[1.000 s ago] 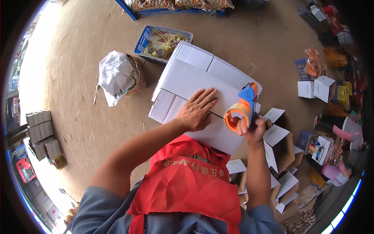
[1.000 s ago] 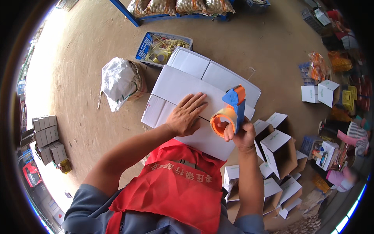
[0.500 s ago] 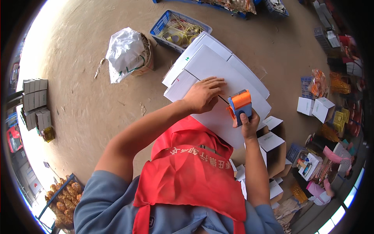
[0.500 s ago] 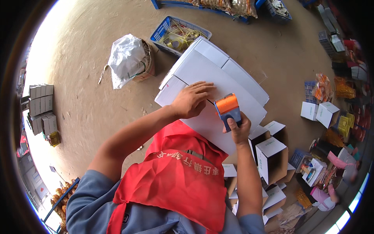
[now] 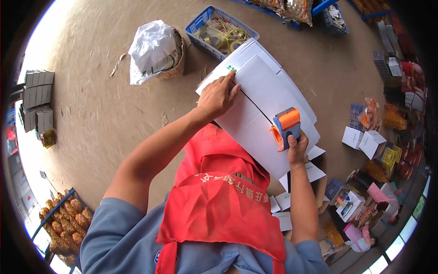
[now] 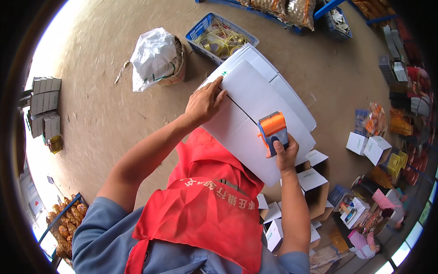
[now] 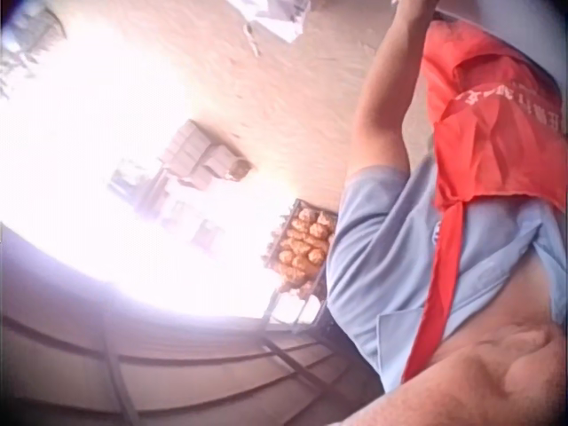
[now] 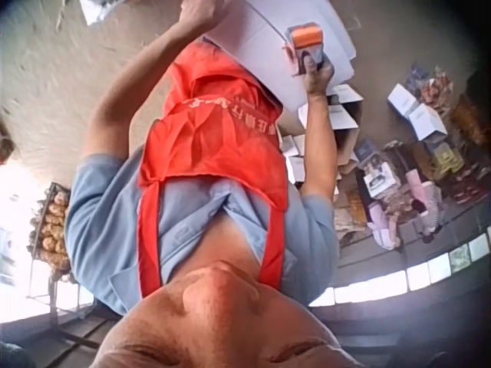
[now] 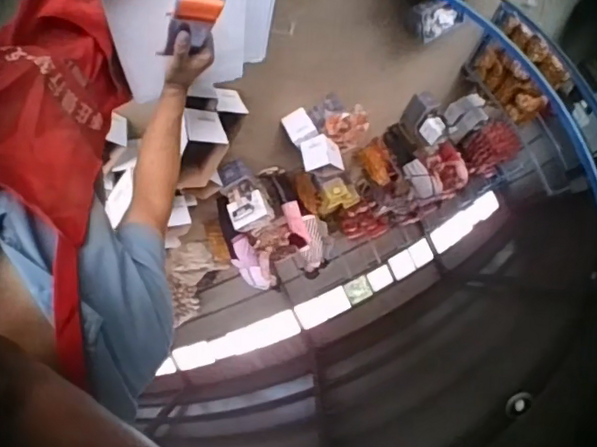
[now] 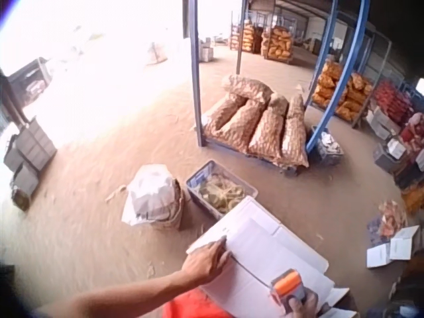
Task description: The recorder assembles and tapes cardboard boxes for produce in a warehouse.
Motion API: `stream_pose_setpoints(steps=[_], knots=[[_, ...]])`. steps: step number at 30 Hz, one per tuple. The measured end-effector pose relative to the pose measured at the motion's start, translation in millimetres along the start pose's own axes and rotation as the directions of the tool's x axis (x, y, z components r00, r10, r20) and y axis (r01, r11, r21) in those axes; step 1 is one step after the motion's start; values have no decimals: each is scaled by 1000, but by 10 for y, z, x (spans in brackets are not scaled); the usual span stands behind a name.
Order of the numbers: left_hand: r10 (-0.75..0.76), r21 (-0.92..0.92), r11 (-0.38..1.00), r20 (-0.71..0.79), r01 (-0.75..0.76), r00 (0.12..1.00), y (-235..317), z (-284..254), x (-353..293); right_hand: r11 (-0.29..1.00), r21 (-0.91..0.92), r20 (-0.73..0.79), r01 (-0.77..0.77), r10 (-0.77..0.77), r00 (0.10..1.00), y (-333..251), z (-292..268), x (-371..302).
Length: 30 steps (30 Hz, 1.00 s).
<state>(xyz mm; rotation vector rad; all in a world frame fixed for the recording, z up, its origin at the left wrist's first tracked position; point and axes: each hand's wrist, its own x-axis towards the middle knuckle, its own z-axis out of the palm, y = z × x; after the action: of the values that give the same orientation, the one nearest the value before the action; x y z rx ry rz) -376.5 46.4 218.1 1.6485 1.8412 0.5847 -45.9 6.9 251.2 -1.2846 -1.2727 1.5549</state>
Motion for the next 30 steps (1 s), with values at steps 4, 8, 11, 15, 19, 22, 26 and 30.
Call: stream_pose_setpoints(steps=[4,8,11,15,19,22,26,30], knots=[[-24,-17,1000,4,24,1000,-27,21,15,998,61,79,24,-28,996,-13,142,267],[-20,-32,999,17,20,1000,-9,-30,11,999,35,133,27,-31,991,-31,283,415],[326,158,944,-291,-291,899,82,-205,-15,998,22,156,58,-61,986,-52,331,436],[78,-658,741,285,136,955,332,-446,-88,999,-3,182,42,-41,982,-63,330,426],[112,-630,704,554,327,825,539,-537,-48,998,-45,192,48,-38,981,-68,315,420],[145,-643,696,561,319,815,601,-535,4,998,-52,196,44,-33,980,-83,323,418],[74,-595,720,578,358,812,605,-530,13,998,-48,191,49,-39,981,-94,340,413],[38,-604,670,608,431,793,597,-482,1,996,-62,191,62,-49,980,-73,326,409]])
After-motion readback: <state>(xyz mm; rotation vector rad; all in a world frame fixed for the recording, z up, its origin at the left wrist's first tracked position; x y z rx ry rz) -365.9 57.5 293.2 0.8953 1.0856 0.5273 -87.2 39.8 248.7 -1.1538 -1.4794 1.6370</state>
